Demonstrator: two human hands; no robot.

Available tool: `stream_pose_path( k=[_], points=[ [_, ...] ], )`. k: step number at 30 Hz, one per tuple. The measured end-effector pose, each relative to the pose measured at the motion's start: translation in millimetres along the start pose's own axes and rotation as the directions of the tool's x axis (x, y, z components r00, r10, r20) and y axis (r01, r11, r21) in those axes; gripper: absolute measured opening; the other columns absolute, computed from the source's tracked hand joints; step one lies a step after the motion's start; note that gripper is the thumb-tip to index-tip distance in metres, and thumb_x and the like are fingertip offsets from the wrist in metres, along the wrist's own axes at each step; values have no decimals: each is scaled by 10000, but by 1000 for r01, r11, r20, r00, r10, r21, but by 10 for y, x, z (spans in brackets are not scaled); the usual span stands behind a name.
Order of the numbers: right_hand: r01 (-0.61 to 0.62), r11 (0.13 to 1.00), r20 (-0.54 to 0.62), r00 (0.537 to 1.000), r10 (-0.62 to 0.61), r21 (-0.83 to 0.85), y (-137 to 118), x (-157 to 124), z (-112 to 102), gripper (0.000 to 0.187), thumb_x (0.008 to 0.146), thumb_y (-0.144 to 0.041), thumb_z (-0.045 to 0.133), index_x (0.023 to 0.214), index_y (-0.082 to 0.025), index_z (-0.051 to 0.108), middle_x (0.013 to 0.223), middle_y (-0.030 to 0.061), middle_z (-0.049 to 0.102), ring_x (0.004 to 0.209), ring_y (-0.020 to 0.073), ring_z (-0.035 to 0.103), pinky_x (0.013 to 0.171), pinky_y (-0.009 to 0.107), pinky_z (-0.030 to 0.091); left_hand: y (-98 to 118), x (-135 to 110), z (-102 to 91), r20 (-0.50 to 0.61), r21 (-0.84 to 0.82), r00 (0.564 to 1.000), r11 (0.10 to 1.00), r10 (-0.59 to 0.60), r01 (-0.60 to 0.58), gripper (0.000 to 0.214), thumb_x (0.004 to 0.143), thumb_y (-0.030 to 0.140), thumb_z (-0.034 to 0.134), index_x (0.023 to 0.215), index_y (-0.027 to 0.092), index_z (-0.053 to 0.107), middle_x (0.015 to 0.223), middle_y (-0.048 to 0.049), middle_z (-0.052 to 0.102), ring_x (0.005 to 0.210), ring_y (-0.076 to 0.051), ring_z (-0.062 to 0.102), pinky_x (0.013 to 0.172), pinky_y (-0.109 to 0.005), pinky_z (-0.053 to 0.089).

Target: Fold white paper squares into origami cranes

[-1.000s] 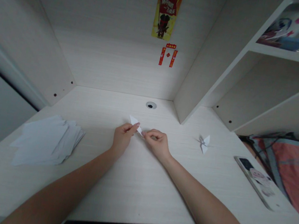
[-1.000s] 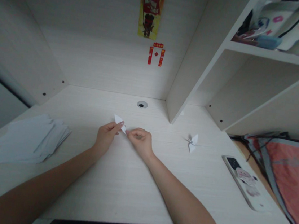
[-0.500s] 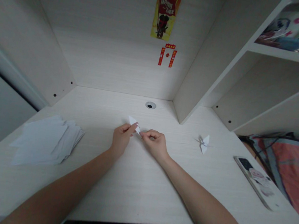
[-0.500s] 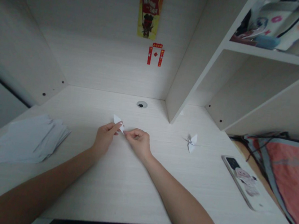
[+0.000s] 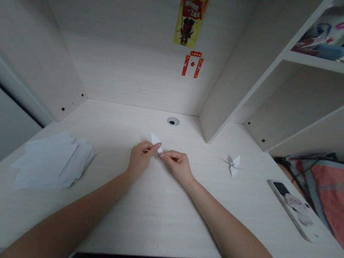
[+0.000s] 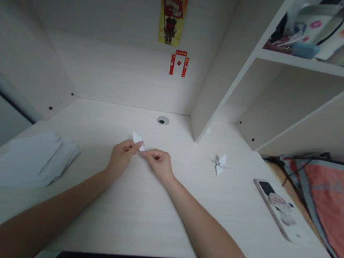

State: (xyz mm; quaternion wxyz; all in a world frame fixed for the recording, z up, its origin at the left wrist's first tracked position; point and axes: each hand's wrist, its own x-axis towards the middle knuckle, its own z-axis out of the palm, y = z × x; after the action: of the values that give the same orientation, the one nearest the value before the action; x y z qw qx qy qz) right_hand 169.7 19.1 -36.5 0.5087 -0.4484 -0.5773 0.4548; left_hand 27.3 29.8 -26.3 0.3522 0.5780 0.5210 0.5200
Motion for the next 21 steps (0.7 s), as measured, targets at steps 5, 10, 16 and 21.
stream_pose_path(
  k=[5, 10, 16, 21],
  points=[
    [19, 999, -61, 998, -16, 43, 6, -3, 9, 151, 691, -330, 671, 678, -186, 716, 665, 32, 684, 578, 140, 564, 549, 246, 407, -1, 1, 33, 58, -100, 996, 992, -66, 72, 309, 714, 456, 600, 620, 163, 633, 583, 13, 581, 596, -133, 516, 572, -236, 379],
    [21, 997, -87, 996, -15, 68, -17, -15, -9, 152, 696, -330, 672, 696, -186, 718, 704, 44, 691, 615, 149, 580, 588, 257, 426, 43, -4, 43, 161, -166, 985, 983, -57, 84, 249, 711, 396, 622, 621, 165, 645, 631, 6, 612, 630, -129, 532, 617, -235, 394],
    [-48, 994, -50, 997, 53, 103, 5, -10, 6, 202, 681, -366, 673, 671, -168, 709, 668, 38, 689, 590, 141, 570, 588, 255, 428, 15, -2, 19, 144, -119, 990, 993, 14, 3, 244, 735, 373, 605, 608, 167, 633, 640, -1, 607, 645, -129, 535, 631, -239, 400],
    [-89, 992, -14, 996, 91, 92, 23, -11, 3, 253, 681, -403, 665, 631, -158, 703, 626, 34, 683, 576, 139, 570, 583, 253, 427, 15, 1, 10, 119, -90, 992, 995, 49, -38, 255, 750, 367, 593, 595, 167, 625, 644, -5, 591, 651, -129, 536, 625, -236, 398]
  ],
)
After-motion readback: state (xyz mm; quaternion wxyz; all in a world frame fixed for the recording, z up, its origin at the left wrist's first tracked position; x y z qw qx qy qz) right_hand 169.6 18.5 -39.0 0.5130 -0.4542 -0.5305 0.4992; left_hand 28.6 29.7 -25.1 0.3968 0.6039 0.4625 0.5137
